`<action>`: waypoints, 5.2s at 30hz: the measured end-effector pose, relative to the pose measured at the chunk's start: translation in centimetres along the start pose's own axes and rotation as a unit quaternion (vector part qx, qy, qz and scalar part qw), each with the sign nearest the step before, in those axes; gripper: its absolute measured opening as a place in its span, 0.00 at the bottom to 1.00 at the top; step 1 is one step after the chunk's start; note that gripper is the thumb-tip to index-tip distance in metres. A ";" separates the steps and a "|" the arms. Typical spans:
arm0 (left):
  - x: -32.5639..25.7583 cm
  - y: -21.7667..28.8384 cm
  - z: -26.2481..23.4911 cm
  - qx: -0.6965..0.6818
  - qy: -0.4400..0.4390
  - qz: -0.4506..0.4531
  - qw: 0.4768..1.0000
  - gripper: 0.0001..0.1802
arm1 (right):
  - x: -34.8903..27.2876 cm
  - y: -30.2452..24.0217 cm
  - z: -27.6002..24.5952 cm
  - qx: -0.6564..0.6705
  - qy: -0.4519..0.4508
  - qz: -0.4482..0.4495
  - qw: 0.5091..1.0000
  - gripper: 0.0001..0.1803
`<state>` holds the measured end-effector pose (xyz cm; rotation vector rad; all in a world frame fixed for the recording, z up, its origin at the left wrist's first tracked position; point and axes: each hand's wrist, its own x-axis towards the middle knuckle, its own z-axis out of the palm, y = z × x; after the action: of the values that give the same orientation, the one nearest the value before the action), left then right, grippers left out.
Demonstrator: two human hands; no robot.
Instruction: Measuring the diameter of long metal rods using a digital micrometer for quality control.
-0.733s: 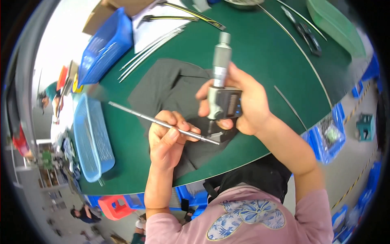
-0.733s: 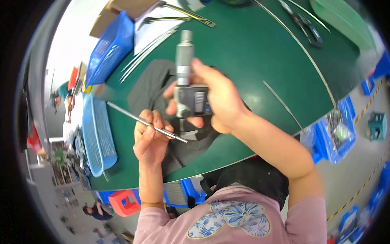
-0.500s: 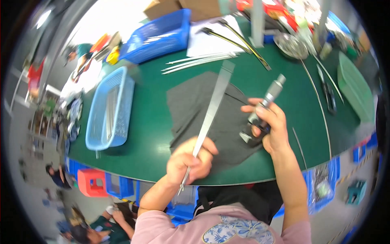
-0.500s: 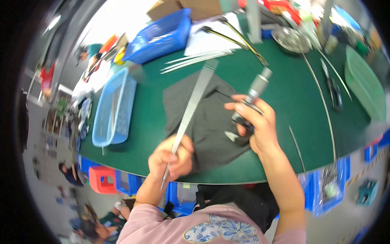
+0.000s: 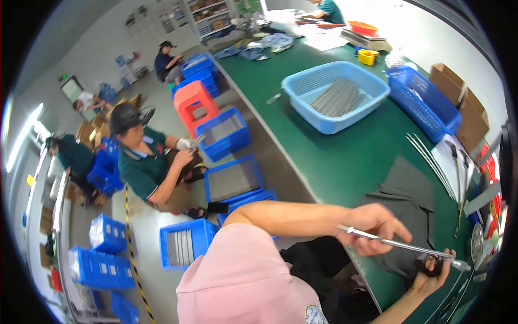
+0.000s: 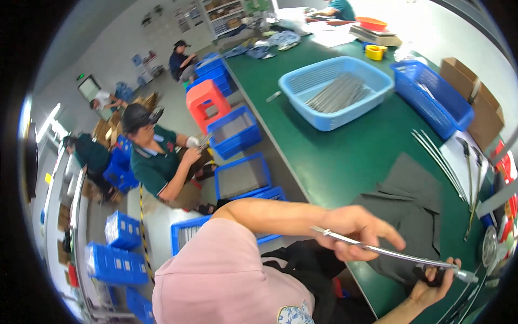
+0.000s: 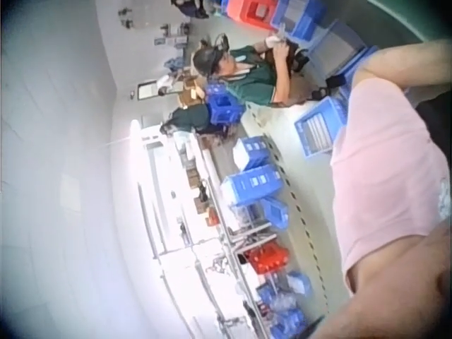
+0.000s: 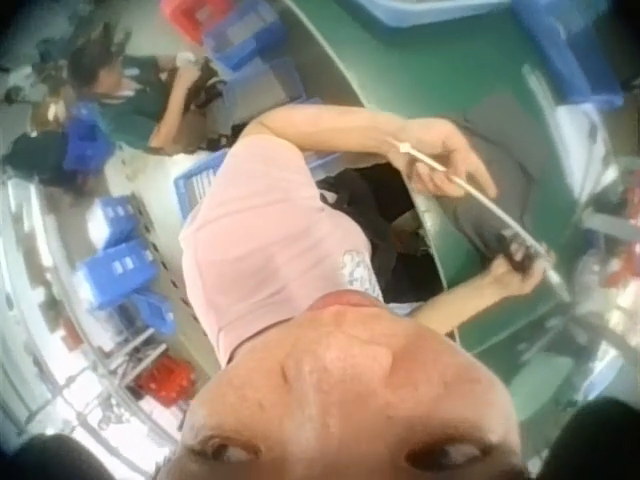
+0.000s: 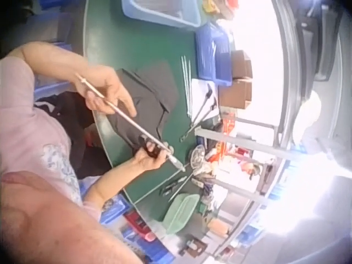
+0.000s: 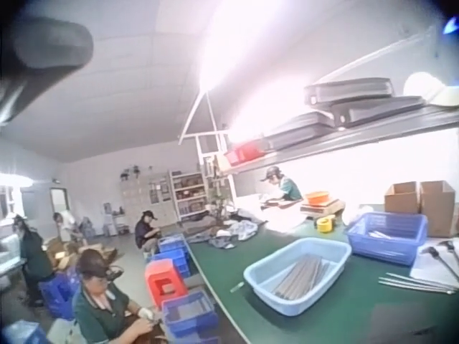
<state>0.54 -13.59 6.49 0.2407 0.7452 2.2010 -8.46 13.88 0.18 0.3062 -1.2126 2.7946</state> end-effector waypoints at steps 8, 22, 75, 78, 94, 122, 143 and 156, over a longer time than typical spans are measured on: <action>5.1 1.6 -1.4 -0.187 -0.111 0.158 0.963 0.33 | 1.6 -0.2 -0.4 0.059 0.027 0.075 0.995 0.16; 10.4 2.4 -4.7 0.155 0.146 0.123 0.969 0.16 | -0.6 2.1 6.2 -0.158 0.033 0.030 0.987 0.11; 9.0 0.6 -4.6 0.225 0.073 0.039 0.971 0.08 | -1.4 -1.0 5.5 0.105 0.052 0.233 0.965 0.36; 9.0 0.7 -4.7 0.224 0.070 0.038 0.971 0.07 | -1.4 -0.9 5.5 0.103 0.048 0.229 0.967 0.36; 9.1 0.4 -4.8 0.257 0.045 0.066 0.963 0.09 | -1.5 -0.6 5.4 0.044 0.005 0.211 0.976 0.36; 8.9 0.5 -4.7 0.249 0.029 0.074 0.965 0.10 | -1.7 -0.4 5.3 0.087 0.011 0.218 0.972 0.31; 8.8 0.6 -4.7 0.242 0.012 0.078 0.967 0.10 | -1.7 -0.4 5.6 0.081 0.024 0.218 0.972 0.34; 8.9 1.8 -4.6 0.194 0.050 0.021 0.980 0.11 | -1.2 -0.3 5.5 0.090 0.039 0.233 0.967 0.33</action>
<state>-8.43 -9.98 3.23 0.3437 1.2361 2.1039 -6.38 10.09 3.76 -0.0977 -1.1374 3.2864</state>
